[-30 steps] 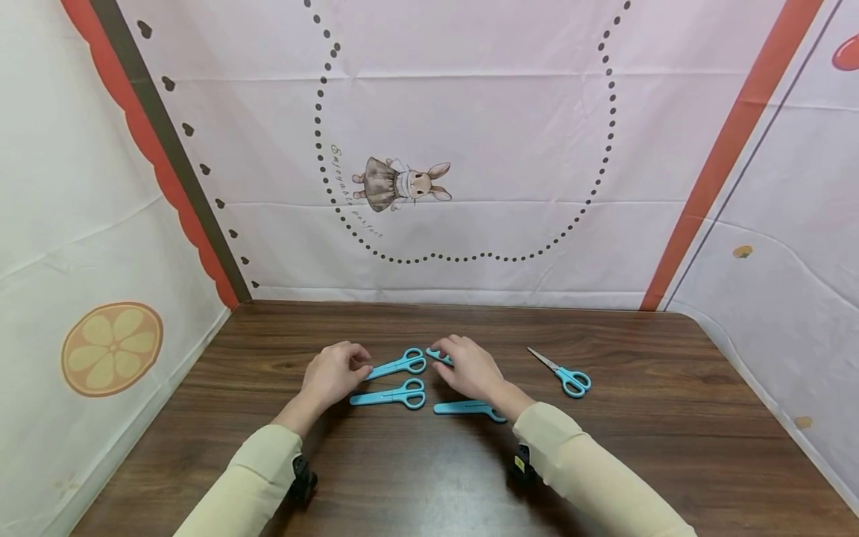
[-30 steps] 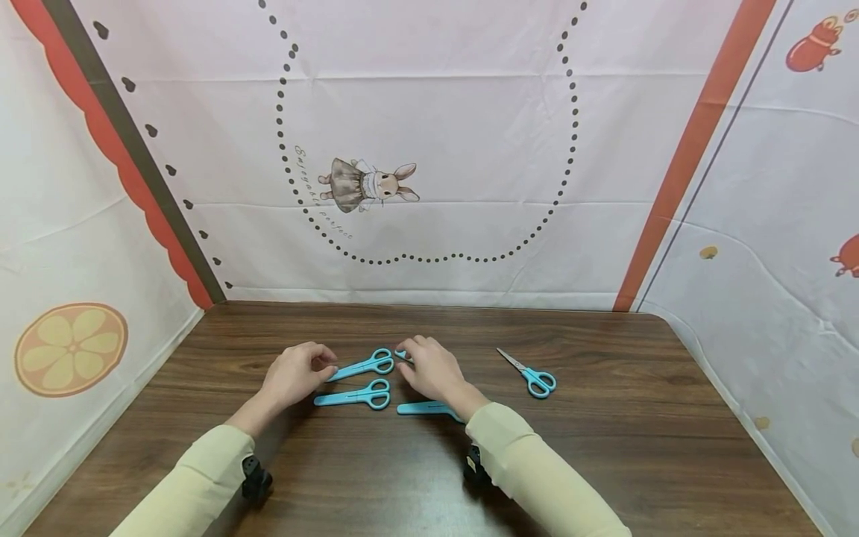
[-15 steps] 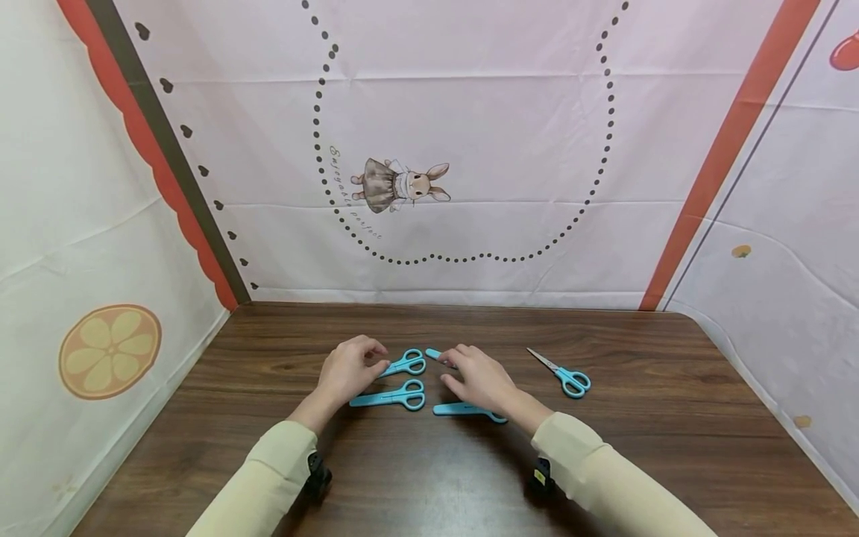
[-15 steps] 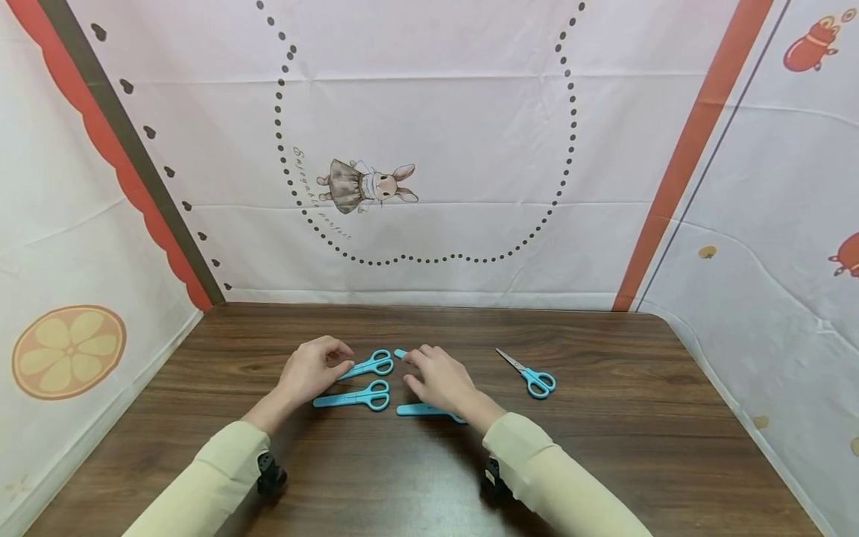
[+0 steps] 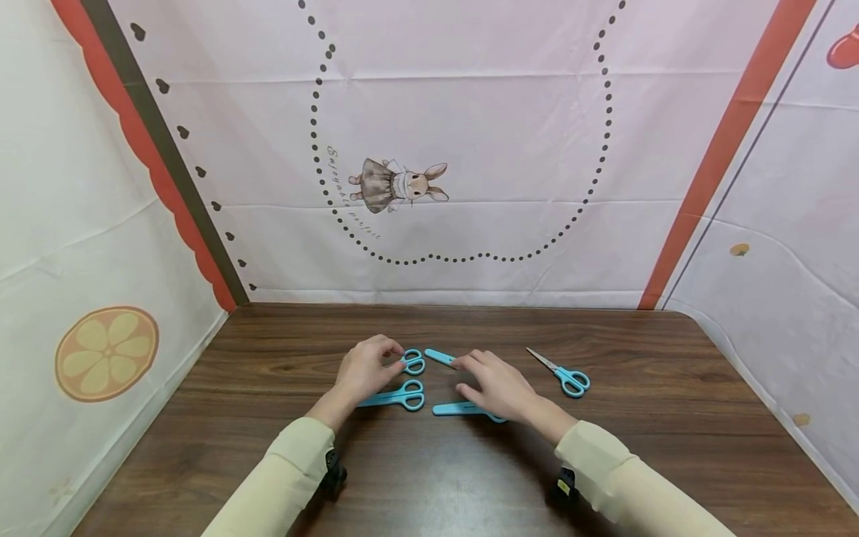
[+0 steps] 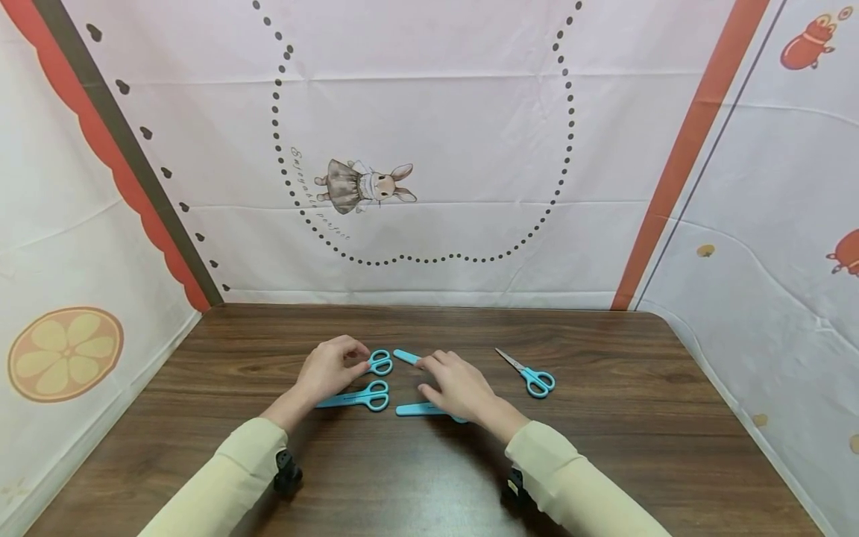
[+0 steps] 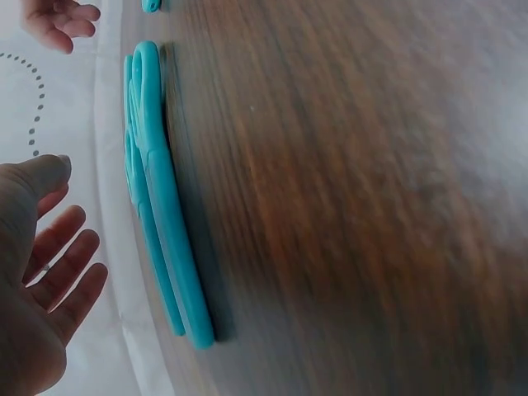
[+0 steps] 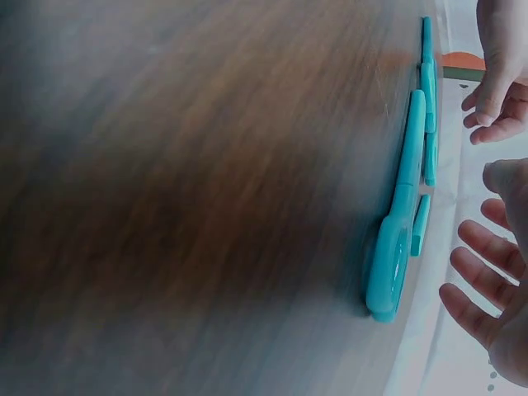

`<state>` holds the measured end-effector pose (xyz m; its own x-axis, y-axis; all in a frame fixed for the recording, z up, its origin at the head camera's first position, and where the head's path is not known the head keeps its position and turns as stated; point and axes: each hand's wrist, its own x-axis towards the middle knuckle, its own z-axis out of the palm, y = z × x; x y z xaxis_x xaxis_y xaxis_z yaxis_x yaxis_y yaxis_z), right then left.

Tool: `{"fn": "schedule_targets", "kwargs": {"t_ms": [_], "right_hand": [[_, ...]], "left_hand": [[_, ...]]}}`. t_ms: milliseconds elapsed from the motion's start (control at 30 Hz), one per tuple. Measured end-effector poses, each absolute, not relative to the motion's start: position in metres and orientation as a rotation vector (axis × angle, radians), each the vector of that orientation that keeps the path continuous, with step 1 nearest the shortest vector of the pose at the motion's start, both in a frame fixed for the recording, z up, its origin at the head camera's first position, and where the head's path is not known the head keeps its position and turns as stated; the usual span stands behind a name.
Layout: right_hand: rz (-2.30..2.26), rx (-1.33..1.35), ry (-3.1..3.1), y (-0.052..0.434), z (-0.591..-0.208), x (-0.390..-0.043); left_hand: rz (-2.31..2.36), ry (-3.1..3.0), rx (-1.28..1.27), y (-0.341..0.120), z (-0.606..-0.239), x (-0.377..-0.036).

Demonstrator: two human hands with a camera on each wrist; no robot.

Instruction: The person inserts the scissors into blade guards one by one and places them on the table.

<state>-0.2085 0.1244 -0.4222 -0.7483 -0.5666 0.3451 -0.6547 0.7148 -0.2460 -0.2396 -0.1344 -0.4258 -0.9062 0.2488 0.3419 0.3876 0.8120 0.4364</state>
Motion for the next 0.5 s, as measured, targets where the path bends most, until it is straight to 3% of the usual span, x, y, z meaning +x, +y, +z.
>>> {"fn": "schedule_targets", "kwargs": {"t_ms": [500], "right_hand": [[0.547, 0.905, -2.658, 0.145, -0.412, -0.196]], "left_hand": [[-0.782, -2.820, -0.567, -0.117, -0.421, -0.244]]}}
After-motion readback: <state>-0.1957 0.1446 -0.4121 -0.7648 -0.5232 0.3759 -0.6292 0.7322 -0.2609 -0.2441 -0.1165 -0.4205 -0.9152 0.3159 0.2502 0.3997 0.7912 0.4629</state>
